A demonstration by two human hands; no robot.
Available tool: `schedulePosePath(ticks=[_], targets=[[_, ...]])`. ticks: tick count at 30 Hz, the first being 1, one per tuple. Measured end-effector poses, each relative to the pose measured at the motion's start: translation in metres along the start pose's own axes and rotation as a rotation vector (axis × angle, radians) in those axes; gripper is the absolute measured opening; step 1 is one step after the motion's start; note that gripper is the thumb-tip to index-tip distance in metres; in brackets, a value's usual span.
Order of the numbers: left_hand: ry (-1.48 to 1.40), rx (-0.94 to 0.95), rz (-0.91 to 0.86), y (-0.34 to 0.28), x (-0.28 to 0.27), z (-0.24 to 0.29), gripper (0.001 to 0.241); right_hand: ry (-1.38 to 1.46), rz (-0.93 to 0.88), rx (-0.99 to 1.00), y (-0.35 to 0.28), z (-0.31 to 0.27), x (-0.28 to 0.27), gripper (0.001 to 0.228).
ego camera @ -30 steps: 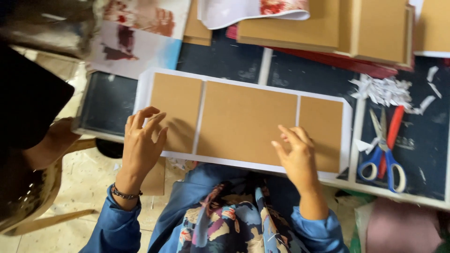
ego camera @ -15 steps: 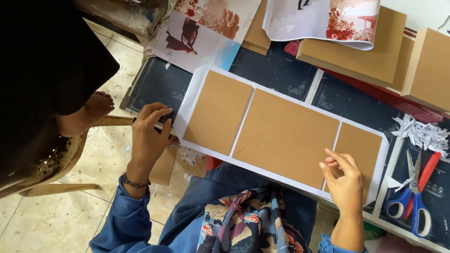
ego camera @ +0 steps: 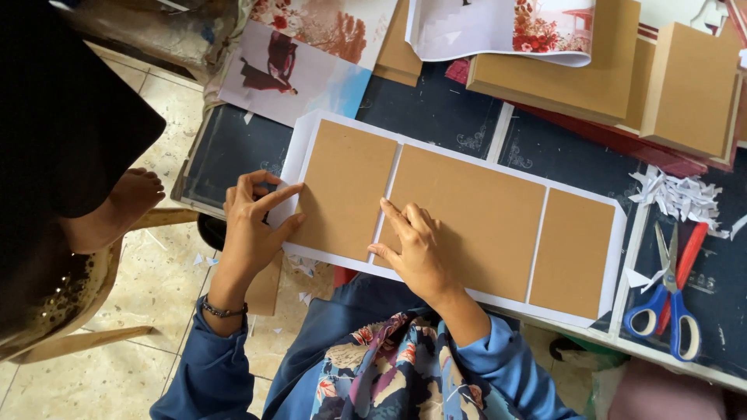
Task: The person aligns a brown cardboard sheet onto a larger white paper sheet and smooths it down. They then use scissors to trim the excess white paper around the edges of the cardboard. The person repeats this process with another sheet, folding the paper and cutting along the edges.
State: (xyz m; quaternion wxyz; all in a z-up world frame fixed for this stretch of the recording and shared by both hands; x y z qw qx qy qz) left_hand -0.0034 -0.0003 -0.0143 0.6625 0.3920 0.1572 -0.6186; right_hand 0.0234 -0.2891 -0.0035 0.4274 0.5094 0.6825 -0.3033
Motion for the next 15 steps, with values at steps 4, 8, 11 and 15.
schedulePosePath(ticks=[4, 8, 11, 15], targets=[[-0.020, -0.009, -0.004, 0.003, 0.001, -0.001, 0.044, 0.032, -0.018, 0.025, 0.002, 0.001, 0.001, 0.080], [-0.018, -0.025, -0.007, 0.002, 0.003, -0.008, 0.047, 0.008, -0.050, 0.022, 0.004, 0.006, 0.005, 0.085], [-0.012, -0.021, -0.015, 0.001, 0.001, -0.008, 0.048, 0.018, -0.067, 0.012, 0.004, 0.004, 0.003, 0.087], [-0.074, -0.037, -0.012, 0.004, -0.002, -0.001, 0.045, 0.033, -0.063, -0.006, 0.005, 0.005, 0.002, 0.085]])
Point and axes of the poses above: each hand's wrist, its own y-axis towards the middle knuckle, its own x-axis out of the palm, z = x × y, the point moved 1 cm from there along y, towards the middle knuckle, and after that the axes turned 14 degrees about x, right-handed, at the moved point
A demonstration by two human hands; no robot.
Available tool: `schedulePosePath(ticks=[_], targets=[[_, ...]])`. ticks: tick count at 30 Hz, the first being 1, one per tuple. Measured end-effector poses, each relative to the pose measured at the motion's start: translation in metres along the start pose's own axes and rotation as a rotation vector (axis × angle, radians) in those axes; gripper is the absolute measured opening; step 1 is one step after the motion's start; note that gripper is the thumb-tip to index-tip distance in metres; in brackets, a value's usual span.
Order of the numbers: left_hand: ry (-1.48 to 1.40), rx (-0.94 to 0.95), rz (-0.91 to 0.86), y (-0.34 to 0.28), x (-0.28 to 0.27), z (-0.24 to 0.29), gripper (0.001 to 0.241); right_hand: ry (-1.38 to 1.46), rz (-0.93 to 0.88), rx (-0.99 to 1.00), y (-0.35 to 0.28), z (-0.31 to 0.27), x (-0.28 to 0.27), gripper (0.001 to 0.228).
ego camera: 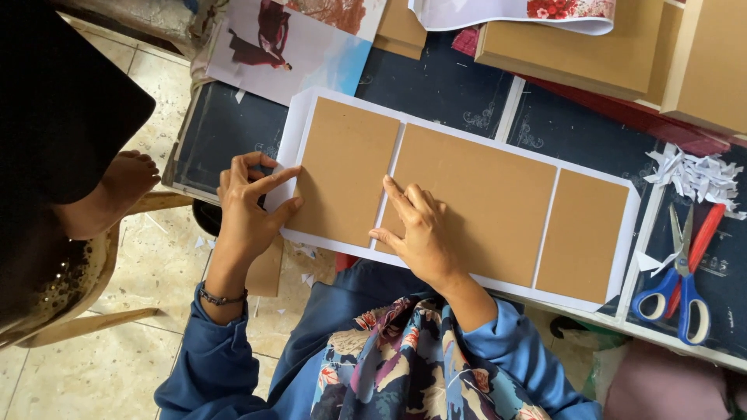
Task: The person aligns a brown cardboard sheet onto a larger white paper sheet and smooths it down. They then use scissors to trim the excess white paper around the edges of the cardboard. The person repeats this process with another sheet, folding the paper and cutting along the edges.
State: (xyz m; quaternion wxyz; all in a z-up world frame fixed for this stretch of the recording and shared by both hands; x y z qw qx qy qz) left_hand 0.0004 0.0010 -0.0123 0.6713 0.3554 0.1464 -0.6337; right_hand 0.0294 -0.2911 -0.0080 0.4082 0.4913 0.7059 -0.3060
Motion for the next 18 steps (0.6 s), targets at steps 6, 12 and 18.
schedulePosePath(ticks=[6, 12, 18], targets=[[0.001, 0.008, -0.009, -0.0001, 0.0002, -0.0007, 0.045, -0.018, -0.026, 0.039, -0.0014, 0.0042, 0.0077, 0.088], [-0.017, -0.019, -0.023, 0.0002, -0.0011, -0.0007, 0.047, -0.015, -0.031, 0.051, -0.0011, 0.0056, 0.0106, 0.089], [-0.028, -0.036, -0.026, 0.0018, -0.0020, 0.0031, 0.045, -0.022, -0.062, 0.063, -0.0005, 0.0005, 0.0053, 0.086]])
Point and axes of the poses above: each hand's wrist, its own y-axis towards the middle knuckle, its own x-axis out of the palm, z = x × y, the point moved 1 cm from there along y, towards the middle knuckle, and after that the axes turned 14 degrees about x, right-handed, at the moved point
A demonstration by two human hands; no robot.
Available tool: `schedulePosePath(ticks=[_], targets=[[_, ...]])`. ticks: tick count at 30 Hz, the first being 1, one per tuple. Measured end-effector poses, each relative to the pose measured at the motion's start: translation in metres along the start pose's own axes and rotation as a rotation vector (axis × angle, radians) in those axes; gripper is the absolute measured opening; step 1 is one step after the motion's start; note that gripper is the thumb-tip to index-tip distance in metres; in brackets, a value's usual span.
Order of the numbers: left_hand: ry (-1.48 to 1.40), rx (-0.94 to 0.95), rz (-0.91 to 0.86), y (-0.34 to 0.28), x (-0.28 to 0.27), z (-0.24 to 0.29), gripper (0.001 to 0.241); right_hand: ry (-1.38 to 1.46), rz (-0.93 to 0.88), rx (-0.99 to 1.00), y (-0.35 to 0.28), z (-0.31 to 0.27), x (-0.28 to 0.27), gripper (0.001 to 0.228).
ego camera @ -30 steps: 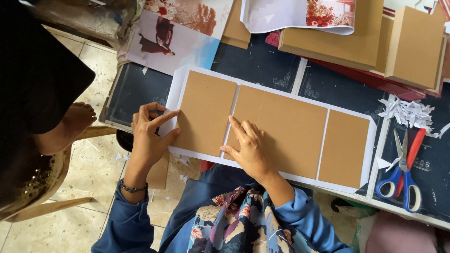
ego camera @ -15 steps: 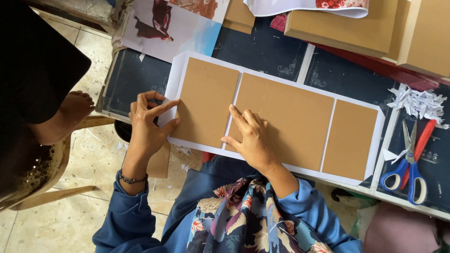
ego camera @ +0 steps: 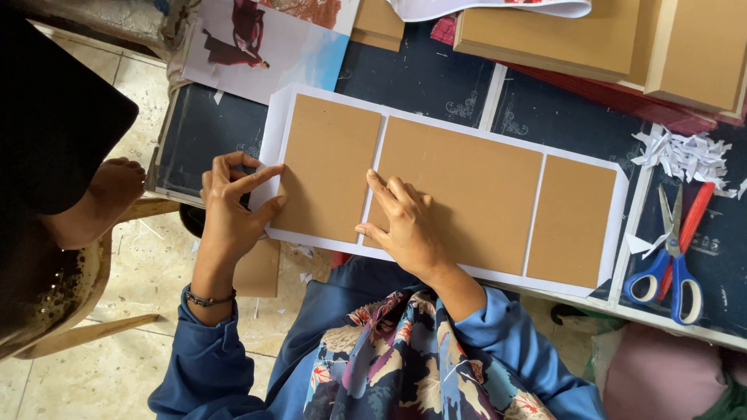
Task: The person aligns a brown cardboard sheet onto a larger white paper sheet and smooths it down. They then use scissors to trim the excess white paper around the edges of the cardboard. The person repeats this process with another sheet, folding the paper and cutting along the edges.
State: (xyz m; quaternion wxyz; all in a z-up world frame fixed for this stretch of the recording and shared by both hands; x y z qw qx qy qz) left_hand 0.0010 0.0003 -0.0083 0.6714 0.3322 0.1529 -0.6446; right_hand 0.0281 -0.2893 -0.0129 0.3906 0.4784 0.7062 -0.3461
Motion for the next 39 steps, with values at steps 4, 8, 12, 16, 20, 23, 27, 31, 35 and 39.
schedulePosePath(ticks=[4, 8, 12, 16, 20, 23, 27, 31, 35, 39], targets=[[0.005, 0.001, -0.003, 0.000, 0.001, -0.001, 0.045, -0.010, 0.018, -0.009, 0.001, 0.004, 0.004, 0.089], [0.008, 0.008, 0.010, 0.000, 0.000, 0.000, 0.046, 0.043, 0.048, -0.048, 0.001, 0.002, -0.003, 0.086], [0.103, 0.077, 0.021, -0.003, 0.003, 0.004, 0.056, 0.624, 0.026, -0.009, -0.007, 0.022, -0.001, 0.052], [0.382, 0.240, 0.072, 0.006, 0.023, 0.055, 0.053, 0.659, 0.249, -0.023, -0.048, 0.073, -0.062, 0.041], [0.138, 0.367, -0.033, 0.018, 0.063, 0.075, 0.042, 0.330, 0.376, 0.251, -0.083, 0.168, -0.087, 0.039], [0.112, 0.298, -0.215, 0.028, 0.079, 0.100, 0.055, 0.299, 0.286, 0.324, -0.095, 0.209, -0.083, 0.052], [0.153, 0.156, -0.338, 0.029, 0.086, 0.094, 0.082, 0.367, 0.196, 0.306, -0.096, 0.222, -0.082, 0.060], [0.161, 0.130, -0.363, 0.027, 0.092, 0.087, 0.073, 0.384, 0.135, 0.311, -0.095, 0.227, -0.086, 0.062], [0.098, 0.121, -0.342, 0.028, 0.094, 0.084, 0.082, 0.411, 0.093, 0.359, -0.093, 0.227, -0.087, 0.064], [0.060, 0.119, -0.322, 0.028, 0.094, 0.081, 0.088, 0.433, 0.084, 0.380, -0.093, 0.223, -0.089, 0.065]])
Point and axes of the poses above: each hand's wrist, its own y-axis towards the middle knuckle, its own x-axis out of the palm, z = x × y, the point moved 1 cm from there along y, towards the middle knuckle, and after that the axes turned 14 degrees about x, right-handed, at the moved point
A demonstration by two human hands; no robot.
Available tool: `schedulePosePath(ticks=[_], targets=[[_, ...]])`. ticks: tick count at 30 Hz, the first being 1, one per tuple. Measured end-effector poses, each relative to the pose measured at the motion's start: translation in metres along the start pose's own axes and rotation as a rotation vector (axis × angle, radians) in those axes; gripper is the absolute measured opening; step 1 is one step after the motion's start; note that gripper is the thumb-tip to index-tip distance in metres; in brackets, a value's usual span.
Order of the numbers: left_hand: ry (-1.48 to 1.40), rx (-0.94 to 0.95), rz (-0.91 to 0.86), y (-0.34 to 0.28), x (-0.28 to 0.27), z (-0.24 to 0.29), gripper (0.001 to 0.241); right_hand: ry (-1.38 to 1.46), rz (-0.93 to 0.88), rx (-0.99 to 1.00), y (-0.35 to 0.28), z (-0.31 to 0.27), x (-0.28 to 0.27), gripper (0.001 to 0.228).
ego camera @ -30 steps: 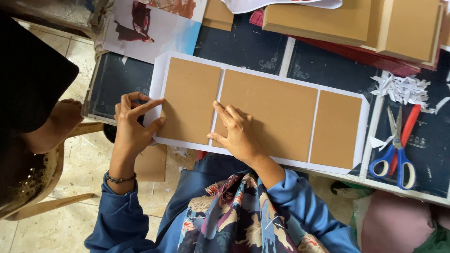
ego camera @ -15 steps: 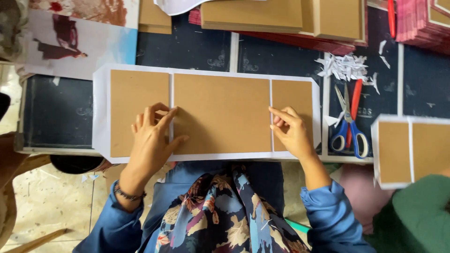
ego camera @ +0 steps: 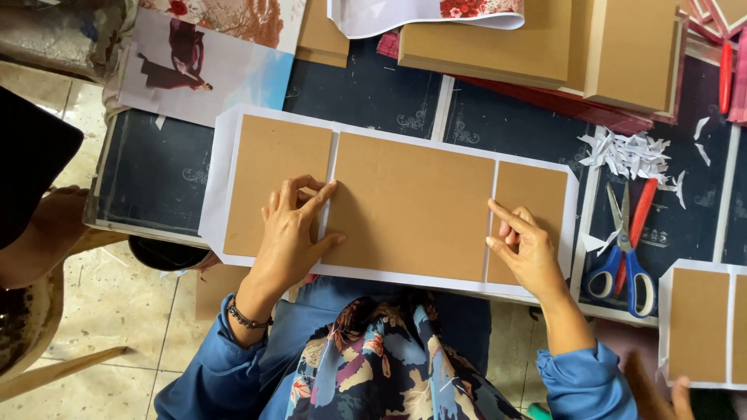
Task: The person aligns a brown cardboard sheet onto a larger white paper sheet and smooths it down. They then use scissors to trim the excess white paper around the edges of the cardboard. The person repeats this process with another sheet, folding the paper and cutting along the edges.
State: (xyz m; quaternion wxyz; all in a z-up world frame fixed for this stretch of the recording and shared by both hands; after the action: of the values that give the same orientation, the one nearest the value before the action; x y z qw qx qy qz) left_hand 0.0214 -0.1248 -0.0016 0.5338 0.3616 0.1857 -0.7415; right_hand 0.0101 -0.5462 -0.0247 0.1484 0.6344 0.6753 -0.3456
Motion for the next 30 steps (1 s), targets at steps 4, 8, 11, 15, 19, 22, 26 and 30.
schedulePosePath(ticks=[4, 8, 11, 15, 19, 22, 26, 30], targets=[[-0.020, -0.021, 0.017, 0.002, -0.002, 0.004, 0.087, -0.005, -0.001, 0.001, 0.001, 0.003, 0.000, 0.065], [-0.022, -0.035, 0.029, 0.003, -0.003, 0.006, 0.089, 0.020, -0.006, -0.006, 0.002, 0.001, 0.000, 0.066], [-0.035, -0.042, 0.039, 0.003, -0.005, 0.009, 0.088, 0.025, -0.009, -0.009, 0.000, 0.000, 0.001, 0.067], [-0.043, -0.038, 0.055, 0.003, -0.003, 0.009, 0.086, 0.033, -0.015, -0.009, 0.001, -0.002, 0.000, 0.067], [-0.043, -0.039, 0.050, 0.003, -0.003, 0.009, 0.087, 0.025, -0.016, -0.004, 0.000, -0.004, 0.000, 0.067], [-0.038, -0.042, 0.048, 0.003, -0.003, 0.009, 0.087, 0.013, -0.013, -0.012, 0.001, 0.000, 0.000, 0.067], [-0.061, -0.035, 0.052, 0.003, -0.003, 0.009, 0.086, 0.019, -0.019, -0.012, 0.002, 0.000, 0.000, 0.068], [-0.066, -0.043, 0.054, 0.003, -0.004, 0.011, 0.085, 0.013, -0.014, -0.008, 0.002, 0.001, 0.001, 0.068]])
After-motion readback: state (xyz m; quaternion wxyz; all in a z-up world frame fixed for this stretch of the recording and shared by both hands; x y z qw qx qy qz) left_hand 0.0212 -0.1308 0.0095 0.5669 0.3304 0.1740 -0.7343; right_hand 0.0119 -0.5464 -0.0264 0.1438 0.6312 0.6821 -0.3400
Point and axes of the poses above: each hand's wrist, its own y-axis towards the middle knuckle, its own x-axis out of the palm, z = x × y, the point moved 1 cm from there along y, towards the middle knuckle, and after that the axes turned 14 degrees about x, right-handed, at the moved point
